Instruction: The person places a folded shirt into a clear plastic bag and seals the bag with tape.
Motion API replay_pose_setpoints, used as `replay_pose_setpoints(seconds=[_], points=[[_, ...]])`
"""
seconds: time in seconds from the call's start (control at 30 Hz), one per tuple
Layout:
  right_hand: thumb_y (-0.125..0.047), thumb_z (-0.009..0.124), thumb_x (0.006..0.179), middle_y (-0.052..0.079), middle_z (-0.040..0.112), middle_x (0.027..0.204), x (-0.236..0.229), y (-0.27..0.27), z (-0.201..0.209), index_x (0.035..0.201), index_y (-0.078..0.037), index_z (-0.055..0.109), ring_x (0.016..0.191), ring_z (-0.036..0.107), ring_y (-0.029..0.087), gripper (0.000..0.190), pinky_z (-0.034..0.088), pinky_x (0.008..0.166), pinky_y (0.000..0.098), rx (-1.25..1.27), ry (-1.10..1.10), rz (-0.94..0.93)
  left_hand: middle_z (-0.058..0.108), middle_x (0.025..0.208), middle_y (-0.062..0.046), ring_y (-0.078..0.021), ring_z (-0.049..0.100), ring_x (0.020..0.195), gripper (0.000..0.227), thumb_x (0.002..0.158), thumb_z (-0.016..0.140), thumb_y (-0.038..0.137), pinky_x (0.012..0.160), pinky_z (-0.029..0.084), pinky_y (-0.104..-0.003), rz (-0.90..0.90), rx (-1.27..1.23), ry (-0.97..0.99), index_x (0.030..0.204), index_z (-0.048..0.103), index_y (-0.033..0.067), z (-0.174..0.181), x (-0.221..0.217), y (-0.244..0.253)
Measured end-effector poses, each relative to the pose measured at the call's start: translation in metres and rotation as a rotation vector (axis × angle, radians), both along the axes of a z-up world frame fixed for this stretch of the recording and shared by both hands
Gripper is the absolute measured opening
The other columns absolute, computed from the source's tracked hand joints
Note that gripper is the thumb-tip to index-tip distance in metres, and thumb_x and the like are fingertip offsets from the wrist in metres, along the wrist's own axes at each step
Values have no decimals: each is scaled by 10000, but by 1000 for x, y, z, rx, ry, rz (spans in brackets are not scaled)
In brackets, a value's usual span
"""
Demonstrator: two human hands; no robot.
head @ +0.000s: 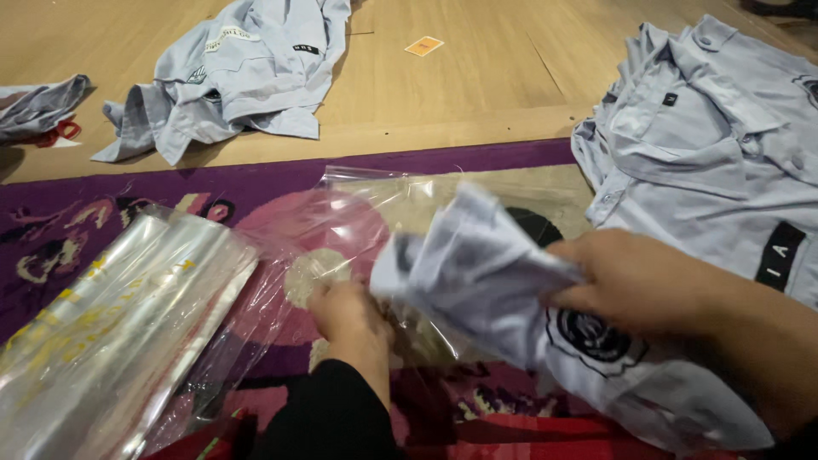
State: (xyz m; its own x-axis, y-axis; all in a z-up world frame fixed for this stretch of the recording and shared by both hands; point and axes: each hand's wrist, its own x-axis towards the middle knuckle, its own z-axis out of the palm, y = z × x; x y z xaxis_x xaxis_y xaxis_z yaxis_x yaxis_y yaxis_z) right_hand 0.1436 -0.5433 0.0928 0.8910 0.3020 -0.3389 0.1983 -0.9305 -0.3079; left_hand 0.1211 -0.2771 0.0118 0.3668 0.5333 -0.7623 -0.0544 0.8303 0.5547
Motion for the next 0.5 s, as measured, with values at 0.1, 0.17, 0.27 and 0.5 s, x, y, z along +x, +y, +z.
replay_pose_setpoints(seconds=[0.1, 0.17, 0.27, 0.5], points=[[-353, 714, 852, -72, 857, 1008, 0, 6, -11, 1079, -363, 787, 989, 782, 121, 238, 554, 891, 280, -103, 3, 13, 673, 1032, -104, -256, 674, 813, 623, 1013, 286, 59, 608, 462, -350, -593, 620, 248, 1603, 179, 230, 19, -26, 0], [-370, 683, 874, -45, 834, 1066, 0, 10, -20, 1093, -377, 771, 1053, 767, 167, 236, 559, 906, 320, -167, 6, 24, 614, 892, -71, -202, 591, 785, 833, 1020, 344, 60, 748, 494, -388, -991, 1031, 419, 1705, -43, 333, 31, -45, 1], [-435, 629, 920, 129, 790, 1077, 6, 6, -30, 1129, -265, 745, 1064, 742, 332, 294, 572, 916, 461, -245, -167, -177, 706, 918, -106, -358, 712, 878, 363, 890, 455, 16, 735, 584, -524, -1355, 1622, 643, 1129, 693, 152, -34, -35, 37], [-432, 620, 912, 126, 787, 1085, 11, -3, -24, 1065, -218, 747, 1102, 704, 334, 292, 519, 922, 435, -191, -153, -254, 718, 1289, -121, -298, 664, 1213, 461, 963, 584, 343, 1095, 495, -440, -1000, 1232, 465, 1317, 674, 61, -13, -32, 36]])
